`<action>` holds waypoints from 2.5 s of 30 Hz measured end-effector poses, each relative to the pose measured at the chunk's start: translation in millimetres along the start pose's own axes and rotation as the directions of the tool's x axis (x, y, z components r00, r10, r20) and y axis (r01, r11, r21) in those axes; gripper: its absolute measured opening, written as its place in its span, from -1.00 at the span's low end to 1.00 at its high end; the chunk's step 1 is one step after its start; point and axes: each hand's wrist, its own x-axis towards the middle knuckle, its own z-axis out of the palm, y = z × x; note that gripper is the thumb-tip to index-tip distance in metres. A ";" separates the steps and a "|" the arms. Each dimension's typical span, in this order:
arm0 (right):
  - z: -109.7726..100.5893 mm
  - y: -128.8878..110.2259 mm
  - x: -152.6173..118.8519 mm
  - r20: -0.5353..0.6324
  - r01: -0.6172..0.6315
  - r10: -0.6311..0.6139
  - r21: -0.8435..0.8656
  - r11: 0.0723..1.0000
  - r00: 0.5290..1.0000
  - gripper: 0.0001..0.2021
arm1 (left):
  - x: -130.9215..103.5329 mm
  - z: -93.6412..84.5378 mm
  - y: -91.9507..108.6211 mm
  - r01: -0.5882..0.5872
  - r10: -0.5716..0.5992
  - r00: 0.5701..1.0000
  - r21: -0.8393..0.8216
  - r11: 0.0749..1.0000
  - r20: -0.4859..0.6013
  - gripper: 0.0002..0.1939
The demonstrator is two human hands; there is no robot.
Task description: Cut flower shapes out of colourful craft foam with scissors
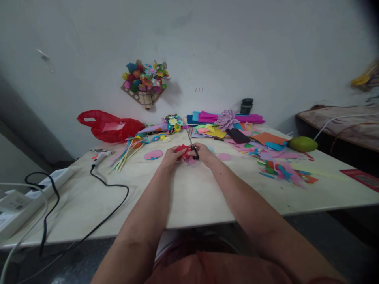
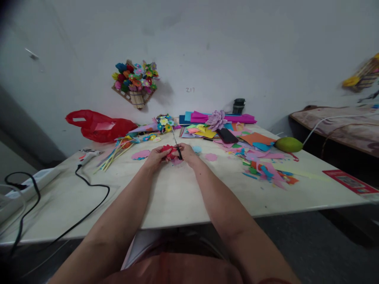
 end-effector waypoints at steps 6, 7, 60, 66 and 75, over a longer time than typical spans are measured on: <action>5.5 -2.9 -1.8 -0.052 0.008 -0.009 -0.026 1.000 0.999 -0.66 | 4.2 1.4 -2.3 0.033 -0.034 0.999 -0.044 0.998 -0.028 -0.55; 5.7 -3.2 -2.0 -0.053 0.007 -0.008 -0.025 1.000 0.999 -0.65 | 5.4 1.6 -1.7 0.059 -0.062 0.997 -0.072 0.996 -0.045 -0.52; -22.6 -3.4 -4.5 0.344 0.083 0.050 -0.360 0.929 0.938 -0.75 | 9.2 -13.3 -1.4 -0.018 -0.013 0.993 -0.259 0.966 -0.114 -0.73; -22.3 -1.8 -3.4 0.338 0.093 0.038 -0.363 0.927 0.940 -0.79 | 9.7 -13.8 -2.0 -0.014 -0.014 0.995 -0.282 0.959 -0.098 -0.65; -20.9 -4.6 -6.1 0.333 0.096 0.040 -0.382 0.919 0.942 -0.77 | 9.4 -13.6 -1.8 -0.009 -0.011 0.997 -0.273 0.962 -0.075 -0.65</action>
